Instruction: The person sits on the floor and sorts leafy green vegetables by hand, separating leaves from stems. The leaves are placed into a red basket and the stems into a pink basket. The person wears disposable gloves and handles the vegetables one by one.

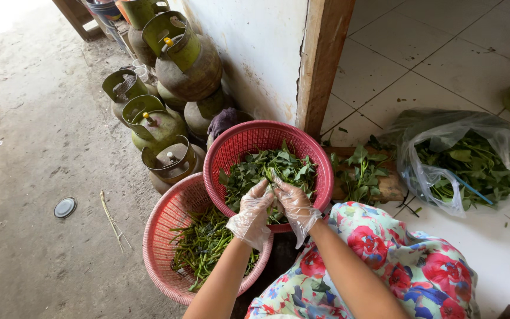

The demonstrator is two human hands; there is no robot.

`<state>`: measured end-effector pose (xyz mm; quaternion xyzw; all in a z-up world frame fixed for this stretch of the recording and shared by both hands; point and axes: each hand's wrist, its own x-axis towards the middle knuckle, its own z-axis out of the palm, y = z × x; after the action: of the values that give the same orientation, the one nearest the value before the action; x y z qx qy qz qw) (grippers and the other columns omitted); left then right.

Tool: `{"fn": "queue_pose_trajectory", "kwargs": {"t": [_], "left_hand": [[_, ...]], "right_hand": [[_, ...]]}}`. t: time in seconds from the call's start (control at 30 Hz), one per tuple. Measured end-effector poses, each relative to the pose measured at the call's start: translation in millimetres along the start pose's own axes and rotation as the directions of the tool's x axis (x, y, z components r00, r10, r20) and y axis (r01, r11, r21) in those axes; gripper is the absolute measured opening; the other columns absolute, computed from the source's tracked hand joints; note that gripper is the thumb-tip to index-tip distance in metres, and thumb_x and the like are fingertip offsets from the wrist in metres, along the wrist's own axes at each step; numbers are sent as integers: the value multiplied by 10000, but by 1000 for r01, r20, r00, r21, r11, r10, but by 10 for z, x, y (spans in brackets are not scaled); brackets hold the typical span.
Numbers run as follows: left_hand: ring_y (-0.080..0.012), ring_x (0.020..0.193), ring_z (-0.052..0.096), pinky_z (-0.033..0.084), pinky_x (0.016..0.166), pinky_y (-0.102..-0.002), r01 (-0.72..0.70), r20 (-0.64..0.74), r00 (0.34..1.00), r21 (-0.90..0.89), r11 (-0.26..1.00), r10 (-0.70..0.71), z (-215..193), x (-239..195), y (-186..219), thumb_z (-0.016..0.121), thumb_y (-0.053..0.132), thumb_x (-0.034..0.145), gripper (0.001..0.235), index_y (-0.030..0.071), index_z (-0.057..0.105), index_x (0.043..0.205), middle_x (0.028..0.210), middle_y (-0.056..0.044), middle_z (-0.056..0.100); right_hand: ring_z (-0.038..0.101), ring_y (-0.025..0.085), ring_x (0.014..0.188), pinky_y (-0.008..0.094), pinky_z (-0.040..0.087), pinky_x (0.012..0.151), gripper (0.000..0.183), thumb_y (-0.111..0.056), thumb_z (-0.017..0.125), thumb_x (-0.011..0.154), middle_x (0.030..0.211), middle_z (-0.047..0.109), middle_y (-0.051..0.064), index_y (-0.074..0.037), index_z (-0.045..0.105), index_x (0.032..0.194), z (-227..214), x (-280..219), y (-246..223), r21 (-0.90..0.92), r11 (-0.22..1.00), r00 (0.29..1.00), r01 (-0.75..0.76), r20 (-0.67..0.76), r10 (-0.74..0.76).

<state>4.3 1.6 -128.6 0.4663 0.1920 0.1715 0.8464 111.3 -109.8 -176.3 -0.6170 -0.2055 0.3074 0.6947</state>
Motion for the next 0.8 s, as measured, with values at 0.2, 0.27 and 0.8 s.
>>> {"fn": "queue_pose_trajectory", "kwargs": {"t": [0.2,0.27,0.8], "left_hand": [[-103,762,629,549,659,-256,113,79,990,63,992,-118,116,-176,137,732,26,910,535,43,597,1427,1070,-64,758],[-115,773,663,581,666,-264,149,43,988,-12,989,-148,127,-211,175,705,18,905,465,42,630,1362,1051,-55,760],[-125,688,681,562,562,-231,259,-158,952,-34,965,-261,296,-291,537,701,71,911,276,87,744,1184,903,-75,765]], "right_hand": [[503,33,580,204,440,490,431,-116,586,1015,766,605,-46,-91,567,1445,-56,161,-41,80,996,996,-32,-82,39],[474,58,498,220,413,412,377,-144,572,1016,683,569,-24,-82,569,1388,-105,188,-100,111,988,989,-105,-94,115],[430,79,416,232,349,338,239,-239,547,1068,627,515,-22,-34,531,1189,-102,-33,-238,255,950,984,-178,61,167]]}}
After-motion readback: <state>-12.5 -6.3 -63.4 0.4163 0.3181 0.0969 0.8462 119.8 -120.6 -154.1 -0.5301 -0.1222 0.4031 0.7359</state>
